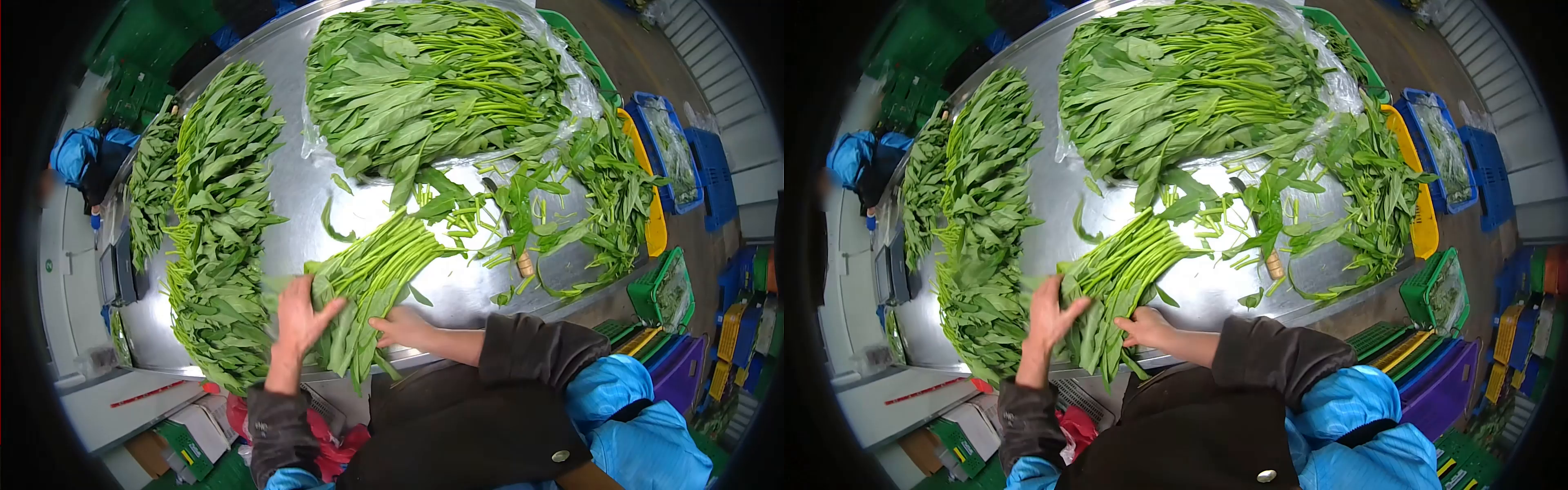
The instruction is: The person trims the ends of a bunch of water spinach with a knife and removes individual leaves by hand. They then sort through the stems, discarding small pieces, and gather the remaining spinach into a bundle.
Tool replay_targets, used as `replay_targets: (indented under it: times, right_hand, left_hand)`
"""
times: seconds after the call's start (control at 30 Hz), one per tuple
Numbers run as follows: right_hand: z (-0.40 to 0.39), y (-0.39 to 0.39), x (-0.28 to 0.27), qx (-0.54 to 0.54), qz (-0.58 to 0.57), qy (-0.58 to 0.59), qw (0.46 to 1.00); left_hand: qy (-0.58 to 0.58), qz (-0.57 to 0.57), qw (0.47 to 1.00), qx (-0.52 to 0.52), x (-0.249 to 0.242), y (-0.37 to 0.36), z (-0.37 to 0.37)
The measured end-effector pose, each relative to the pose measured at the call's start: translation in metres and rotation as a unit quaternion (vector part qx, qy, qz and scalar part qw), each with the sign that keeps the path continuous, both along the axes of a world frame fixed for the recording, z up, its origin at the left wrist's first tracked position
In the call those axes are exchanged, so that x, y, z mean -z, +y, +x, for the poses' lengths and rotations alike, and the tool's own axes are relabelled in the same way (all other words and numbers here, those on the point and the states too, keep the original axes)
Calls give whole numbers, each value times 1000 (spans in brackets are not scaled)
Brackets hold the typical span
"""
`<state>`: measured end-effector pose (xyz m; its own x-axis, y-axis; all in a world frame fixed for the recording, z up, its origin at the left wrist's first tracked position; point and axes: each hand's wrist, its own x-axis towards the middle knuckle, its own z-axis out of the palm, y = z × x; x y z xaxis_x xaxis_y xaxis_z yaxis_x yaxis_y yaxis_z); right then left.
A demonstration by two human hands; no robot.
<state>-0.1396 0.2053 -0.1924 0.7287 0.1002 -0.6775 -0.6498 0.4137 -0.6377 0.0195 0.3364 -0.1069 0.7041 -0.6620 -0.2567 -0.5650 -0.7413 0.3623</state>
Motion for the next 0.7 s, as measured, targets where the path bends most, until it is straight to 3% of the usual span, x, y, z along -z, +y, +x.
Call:
replay_targets:
  times: [0.03,0.1,0.17,0.2,0.23,0.3,0.37,0.43,0.5,0.6,0.7]
  right_hand:
    - [4,1,-7,65,16,-28,997]
    - [17,-4,-13,56,20,-15,998]
    - [31,-3,-12,25,19,-29,999]
    - [37,6,-13,134,94,-49,985]
    - [38,4,-12,134,96,-50,985]
    - [41,-11,-17,39,93,17,995]
    - [33,-24,-2,-21,96,1,995]
    - [10,-46,3,-154,-20,-76,985]
    - [-17,-80,-19,-143,-16,-42,989]
    - [-44,-114,-13,-78,-110,-87,987]
    - [-55,-136,-2,-4,-129,-113,985]
  left_hand:
    - [6,-9,1000,1,0,4,-11]
    - [43,-43,998,-9,1,10,-33]
    - [-14,0,1000,10,1,7,-55]
    - [-29,-8,1000,-3,7,6,-64]
    - [-31,-6,1000,-3,13,2,-69]
    - [-139,2,990,-25,28,-1,-74]
    - [-163,-12,986,-35,38,5,-70]
    - [-135,2,991,-16,33,8,-53]
    - [-120,-7,993,-8,31,11,-36]
    - [-74,-21,997,1,42,16,-21]
    - [-109,-49,993,8,38,14,-25]
